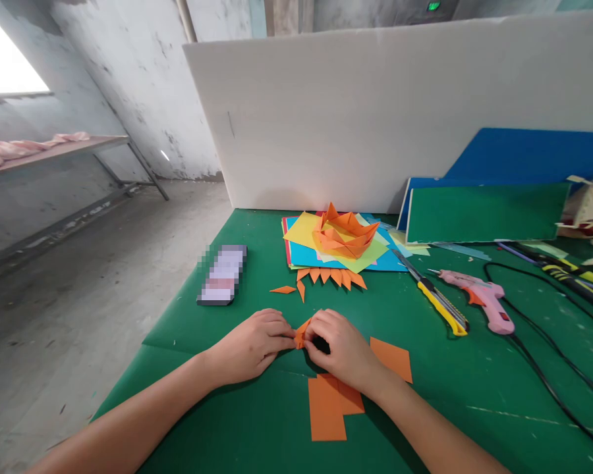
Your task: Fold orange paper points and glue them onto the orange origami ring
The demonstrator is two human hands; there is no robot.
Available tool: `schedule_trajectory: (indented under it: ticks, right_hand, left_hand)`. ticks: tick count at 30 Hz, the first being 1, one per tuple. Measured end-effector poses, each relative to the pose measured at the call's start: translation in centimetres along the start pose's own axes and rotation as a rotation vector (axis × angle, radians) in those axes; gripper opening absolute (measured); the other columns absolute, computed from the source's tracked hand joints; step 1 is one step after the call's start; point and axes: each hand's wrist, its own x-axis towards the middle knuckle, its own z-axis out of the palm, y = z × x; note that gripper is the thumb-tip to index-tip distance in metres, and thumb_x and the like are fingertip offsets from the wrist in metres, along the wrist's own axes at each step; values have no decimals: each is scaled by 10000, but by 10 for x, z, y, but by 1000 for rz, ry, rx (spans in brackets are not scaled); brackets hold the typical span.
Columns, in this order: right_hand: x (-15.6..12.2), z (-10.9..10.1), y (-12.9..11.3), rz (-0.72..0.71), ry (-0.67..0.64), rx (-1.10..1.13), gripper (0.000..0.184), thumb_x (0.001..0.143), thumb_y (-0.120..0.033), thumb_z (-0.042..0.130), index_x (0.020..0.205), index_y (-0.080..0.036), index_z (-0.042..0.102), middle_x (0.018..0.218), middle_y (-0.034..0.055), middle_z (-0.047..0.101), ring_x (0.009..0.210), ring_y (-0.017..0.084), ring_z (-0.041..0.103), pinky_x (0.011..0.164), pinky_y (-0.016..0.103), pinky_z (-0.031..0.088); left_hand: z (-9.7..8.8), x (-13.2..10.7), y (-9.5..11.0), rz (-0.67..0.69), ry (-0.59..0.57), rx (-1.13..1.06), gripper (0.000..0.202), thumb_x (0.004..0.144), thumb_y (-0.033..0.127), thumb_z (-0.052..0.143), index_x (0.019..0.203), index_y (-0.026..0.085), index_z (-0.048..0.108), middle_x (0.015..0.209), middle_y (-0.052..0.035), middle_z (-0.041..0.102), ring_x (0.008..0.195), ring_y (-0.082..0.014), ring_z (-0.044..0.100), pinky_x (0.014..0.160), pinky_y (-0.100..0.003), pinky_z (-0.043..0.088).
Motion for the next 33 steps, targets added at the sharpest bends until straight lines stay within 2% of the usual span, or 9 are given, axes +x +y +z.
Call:
schedule_trajectory:
  ticks: [7,16,24,33]
  right_hand:
    - [5,9,-1,101,39,-16,188,797,-110,524,675,-206,419,708,1,503,711,169,491,618,289,379]
    - [8,11,1,142,32,-24,183,757,-121,536,646,-208,421,688,-3,505,698,167,497,605,282,371]
    - [8,11,2,131,32,-16,172,740,-133,548,639,-210,432,683,-4,515,693,166,503,599,282,373]
    - [9,11,2,113,54,-30,190,742,-130,548,629,-212,419,667,-7,510,678,164,501,593,282,372]
  left_hand:
    - [0,1,-1,36,7,60,269,895,119,460,1035,184,680,968,-61,685,941,-195,582,920,-360,408]
    - [-1,1,2,29,8,36,274,886,108,450,1055,168,657,957,-48,693,938,-194,581,944,-360,395]
    - [0,0,4,2,-35,104,299,867,123,486,1098,224,648,955,-62,642,949,-208,550,915,-369,409]
    - [0,1,9,-33,-51,101,260,903,163,465,1072,209,657,935,-58,619,948,-204,542,913,-351,415]
